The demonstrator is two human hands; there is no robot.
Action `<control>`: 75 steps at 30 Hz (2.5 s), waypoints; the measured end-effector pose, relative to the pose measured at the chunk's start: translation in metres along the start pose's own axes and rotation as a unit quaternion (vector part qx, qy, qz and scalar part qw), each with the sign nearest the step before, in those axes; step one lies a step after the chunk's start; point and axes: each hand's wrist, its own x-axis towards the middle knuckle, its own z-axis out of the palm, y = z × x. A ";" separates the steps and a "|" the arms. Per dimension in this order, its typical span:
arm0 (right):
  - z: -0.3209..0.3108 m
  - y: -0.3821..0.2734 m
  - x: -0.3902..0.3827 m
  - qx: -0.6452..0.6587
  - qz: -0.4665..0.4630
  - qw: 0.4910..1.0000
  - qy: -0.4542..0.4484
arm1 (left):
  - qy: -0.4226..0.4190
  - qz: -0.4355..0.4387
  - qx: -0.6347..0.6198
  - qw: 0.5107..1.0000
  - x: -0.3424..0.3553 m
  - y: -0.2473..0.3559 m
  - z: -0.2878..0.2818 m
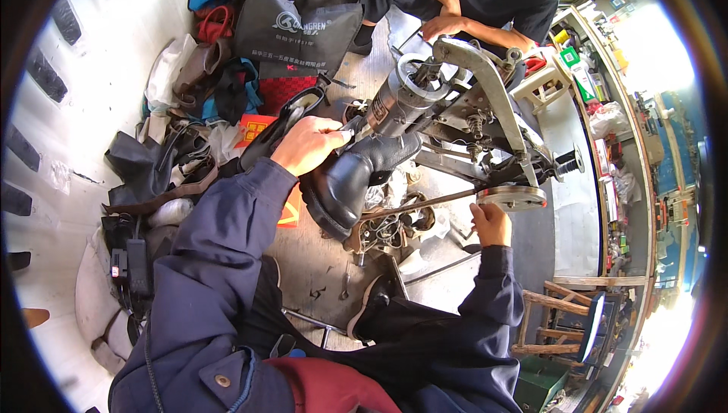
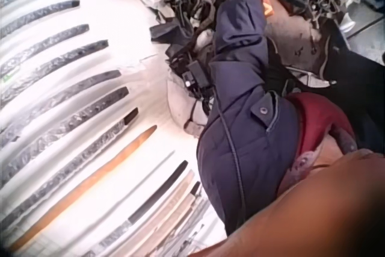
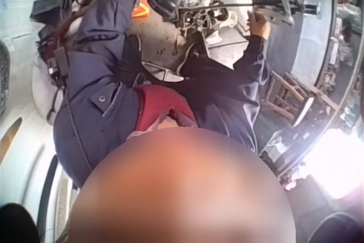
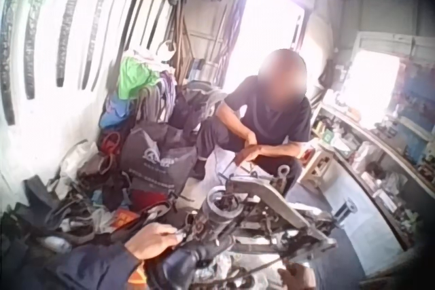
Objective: The person operates a heavy-duty sewing machine to stitch a black boot held in the machine's arm. They guide the boot around the rotating arm while the needle sews the seam, adjusting the boot's position as needed.
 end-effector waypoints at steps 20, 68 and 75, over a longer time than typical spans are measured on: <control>-0.040 0.004 0.005 0.123 -0.149 0.965 0.179 | 0.038 -0.159 -0.143 0.976 -0.006 0.016 0.012; 0.008 0.085 0.034 0.167 0.147 0.974 -0.034 | -0.021 -0.159 -0.177 0.971 0.015 -0.003 0.004; -0.056 0.011 0.010 0.205 -0.127 0.968 0.064 | -0.007 -0.148 -0.163 0.975 0.015 -0.001 0.005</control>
